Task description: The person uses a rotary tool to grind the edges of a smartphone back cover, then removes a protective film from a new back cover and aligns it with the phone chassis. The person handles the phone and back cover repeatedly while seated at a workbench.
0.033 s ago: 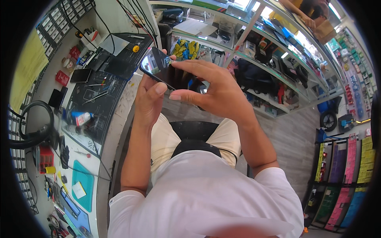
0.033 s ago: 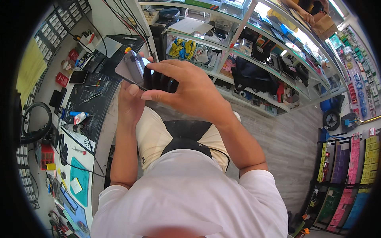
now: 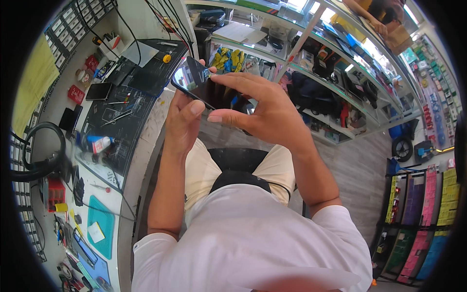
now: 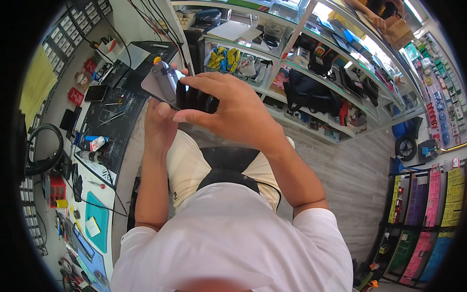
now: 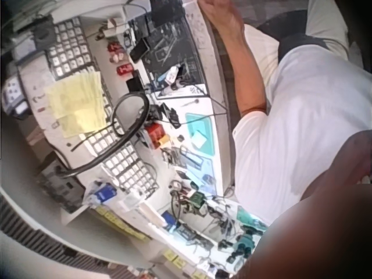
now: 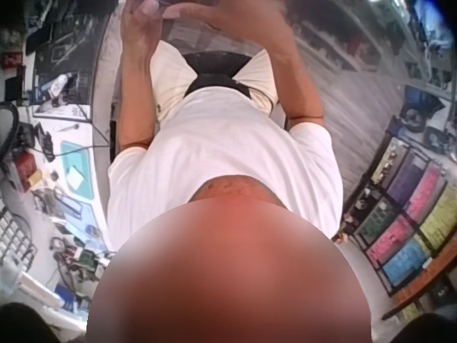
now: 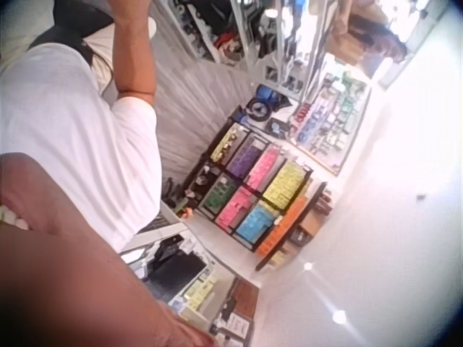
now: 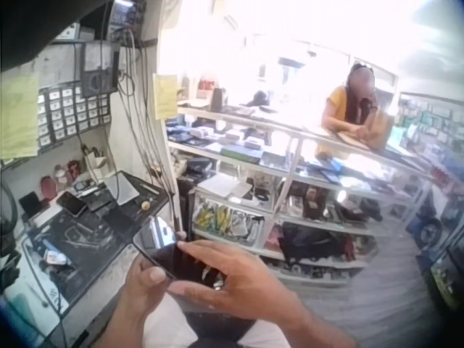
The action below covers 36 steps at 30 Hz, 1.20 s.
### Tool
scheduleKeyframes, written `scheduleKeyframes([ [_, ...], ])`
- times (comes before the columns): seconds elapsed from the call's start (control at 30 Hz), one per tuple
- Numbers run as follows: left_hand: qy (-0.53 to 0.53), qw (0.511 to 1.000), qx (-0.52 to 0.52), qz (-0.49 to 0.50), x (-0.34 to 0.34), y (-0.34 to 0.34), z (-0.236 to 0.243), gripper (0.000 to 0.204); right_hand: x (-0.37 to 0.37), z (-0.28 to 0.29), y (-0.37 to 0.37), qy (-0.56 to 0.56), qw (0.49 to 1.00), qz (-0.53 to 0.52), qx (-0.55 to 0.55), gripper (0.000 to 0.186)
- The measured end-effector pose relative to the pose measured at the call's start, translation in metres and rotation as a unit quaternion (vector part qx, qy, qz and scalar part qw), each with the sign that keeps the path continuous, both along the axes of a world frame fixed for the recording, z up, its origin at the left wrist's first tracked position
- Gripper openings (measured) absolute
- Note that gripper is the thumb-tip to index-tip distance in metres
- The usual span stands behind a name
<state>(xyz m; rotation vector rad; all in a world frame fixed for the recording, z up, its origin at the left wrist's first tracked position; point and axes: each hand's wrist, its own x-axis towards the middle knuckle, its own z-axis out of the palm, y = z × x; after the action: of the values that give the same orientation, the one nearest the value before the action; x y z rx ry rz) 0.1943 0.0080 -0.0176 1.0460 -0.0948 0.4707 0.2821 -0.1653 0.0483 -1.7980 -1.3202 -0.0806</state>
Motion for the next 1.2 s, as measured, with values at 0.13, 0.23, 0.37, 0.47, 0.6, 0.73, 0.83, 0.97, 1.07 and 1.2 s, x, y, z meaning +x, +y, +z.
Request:
scheduleKeyframes([
  [0.13,-0.007,1.0,-0.012,0.001,0.004,0.003,-0.005,0.097,0.004,0.001,0.002,0.008,1.0,-0.004,-0.021,0.064],
  [0.23,-0.01,1.0,-0.019,0.001,0.002,0.002,-0.011,0.097,0.002,-0.002,0.003,0.011,0.999,-0.009,-0.036,0.065],
  [0.37,-0.026,0.999,-0.037,-0.006,0.0,0.003,-0.013,0.096,-0.001,-0.005,0.01,-0.012,1.0,-0.014,-0.018,0.066],
  [0.47,-0.02,0.998,-0.053,-0.007,-0.005,0.007,-0.011,0.095,-0.006,-0.003,0.012,-0.058,0.997,-0.023,-0.049,0.06],
  [0.6,-0.026,0.998,-0.059,0.013,-0.013,0.014,-0.008,0.096,-0.007,0.001,0.019,-0.045,0.996,0.011,-0.076,0.045],
  [0.73,-0.021,0.999,-0.043,0.019,-0.026,0.019,-0.005,0.096,-0.011,-0.004,0.034,-0.105,0.992,0.066,-0.01,0.04],
  [0.83,-0.017,0.998,-0.044,0.029,-0.04,0.021,-0.002,0.096,-0.013,-0.003,0.044,-0.136,0.984,0.117,0.001,0.041],
  [0.97,-0.049,0.995,-0.062,0.065,-0.05,0.023,-0.006,0.091,-0.017,0.0,0.052,-0.122,0.979,0.161,-0.016,0.041],
  [1.07,-0.067,0.992,-0.107,0.026,-0.06,0.028,-0.014,0.081,-0.012,0.002,0.059,-0.107,0.978,0.176,-0.017,0.042],
  [1.2,-0.1,0.964,-0.246,-0.017,-0.065,0.035,-0.015,0.068,0.004,0.008,0.076,-0.025,0.962,0.271,0.021,0.037],
])
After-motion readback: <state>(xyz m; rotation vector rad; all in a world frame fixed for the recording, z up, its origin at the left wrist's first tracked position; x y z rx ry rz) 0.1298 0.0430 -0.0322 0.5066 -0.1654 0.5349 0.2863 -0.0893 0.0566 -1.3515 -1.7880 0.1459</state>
